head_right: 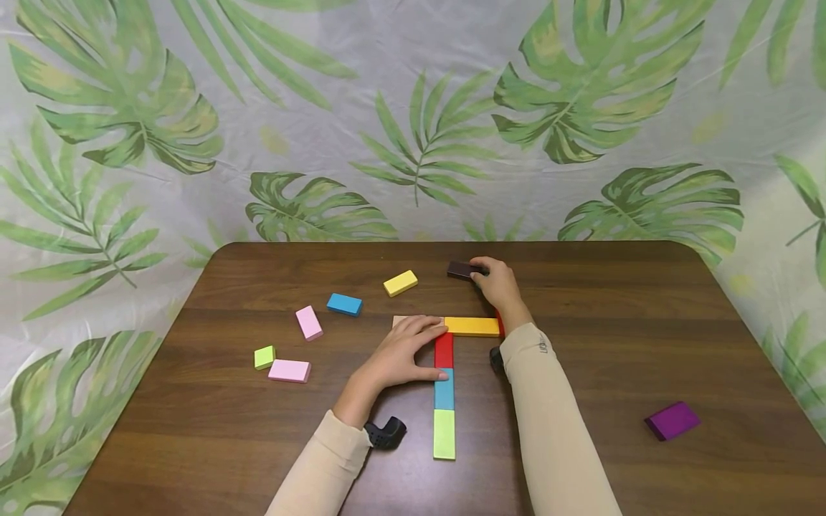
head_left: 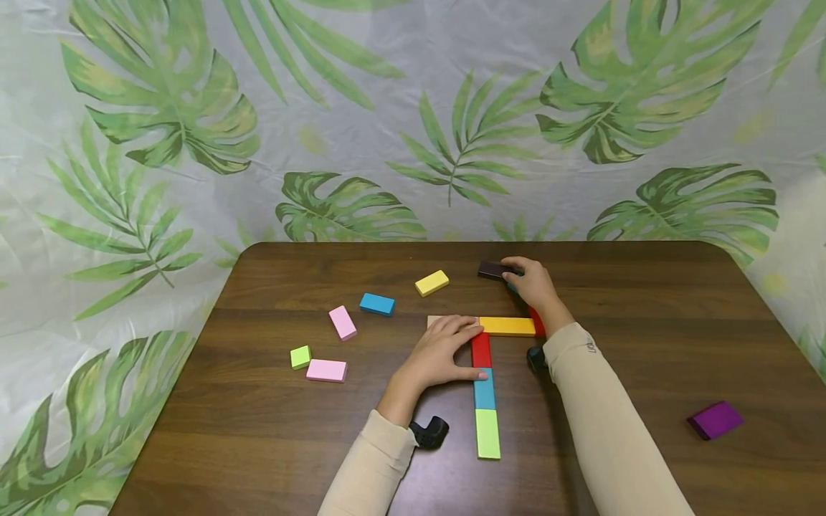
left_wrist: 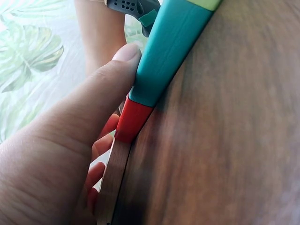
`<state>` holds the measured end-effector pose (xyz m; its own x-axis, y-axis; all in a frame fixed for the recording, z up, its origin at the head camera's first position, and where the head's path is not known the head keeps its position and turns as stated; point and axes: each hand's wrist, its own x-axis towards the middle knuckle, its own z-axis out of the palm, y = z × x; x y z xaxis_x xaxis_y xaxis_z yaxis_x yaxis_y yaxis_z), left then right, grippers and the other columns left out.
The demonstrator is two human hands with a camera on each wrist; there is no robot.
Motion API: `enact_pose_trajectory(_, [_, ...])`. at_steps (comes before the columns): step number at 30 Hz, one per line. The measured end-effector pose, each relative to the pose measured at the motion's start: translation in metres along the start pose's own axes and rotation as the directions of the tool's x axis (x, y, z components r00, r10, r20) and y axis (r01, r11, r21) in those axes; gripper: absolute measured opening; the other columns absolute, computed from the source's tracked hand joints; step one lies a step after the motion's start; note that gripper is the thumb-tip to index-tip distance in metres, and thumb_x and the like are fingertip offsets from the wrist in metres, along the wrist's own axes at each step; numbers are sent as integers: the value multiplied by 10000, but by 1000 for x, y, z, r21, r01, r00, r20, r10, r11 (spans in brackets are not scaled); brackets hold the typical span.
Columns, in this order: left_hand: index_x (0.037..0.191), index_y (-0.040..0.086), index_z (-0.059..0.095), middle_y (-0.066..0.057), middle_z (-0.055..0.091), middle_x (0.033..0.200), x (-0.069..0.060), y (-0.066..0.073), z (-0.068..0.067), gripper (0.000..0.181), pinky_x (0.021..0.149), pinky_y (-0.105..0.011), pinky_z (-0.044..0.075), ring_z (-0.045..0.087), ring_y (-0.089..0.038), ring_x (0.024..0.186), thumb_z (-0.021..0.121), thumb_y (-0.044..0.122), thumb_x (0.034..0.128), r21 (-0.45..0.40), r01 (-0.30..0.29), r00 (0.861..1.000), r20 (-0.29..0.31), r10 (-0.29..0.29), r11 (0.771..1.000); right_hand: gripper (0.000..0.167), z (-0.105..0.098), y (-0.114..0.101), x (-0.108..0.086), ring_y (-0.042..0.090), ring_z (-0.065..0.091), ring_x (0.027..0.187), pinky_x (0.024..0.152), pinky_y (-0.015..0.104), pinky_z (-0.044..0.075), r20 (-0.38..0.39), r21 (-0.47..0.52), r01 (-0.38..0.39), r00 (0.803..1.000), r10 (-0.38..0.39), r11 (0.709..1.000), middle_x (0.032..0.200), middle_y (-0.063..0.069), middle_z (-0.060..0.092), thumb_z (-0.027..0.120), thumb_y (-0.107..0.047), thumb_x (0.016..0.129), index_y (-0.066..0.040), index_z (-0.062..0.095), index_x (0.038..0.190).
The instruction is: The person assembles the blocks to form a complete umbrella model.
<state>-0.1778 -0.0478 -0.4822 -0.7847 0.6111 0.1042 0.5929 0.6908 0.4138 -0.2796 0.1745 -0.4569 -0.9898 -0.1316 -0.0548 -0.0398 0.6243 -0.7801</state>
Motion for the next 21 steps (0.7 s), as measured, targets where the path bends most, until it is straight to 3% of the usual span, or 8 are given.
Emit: enact_pose_trajectory(21, [1354,246,418,88,324,1388,0,0,0,775,1060,-324,121,217,-141,1286,587,647,713,12,-4,1000,-5,4,1000,343,1,-2,0,366,367,1192,938,506,325,-30,-7,-16,999,16,1000,1289,181,452,485,-117,935,-27,493,1266])
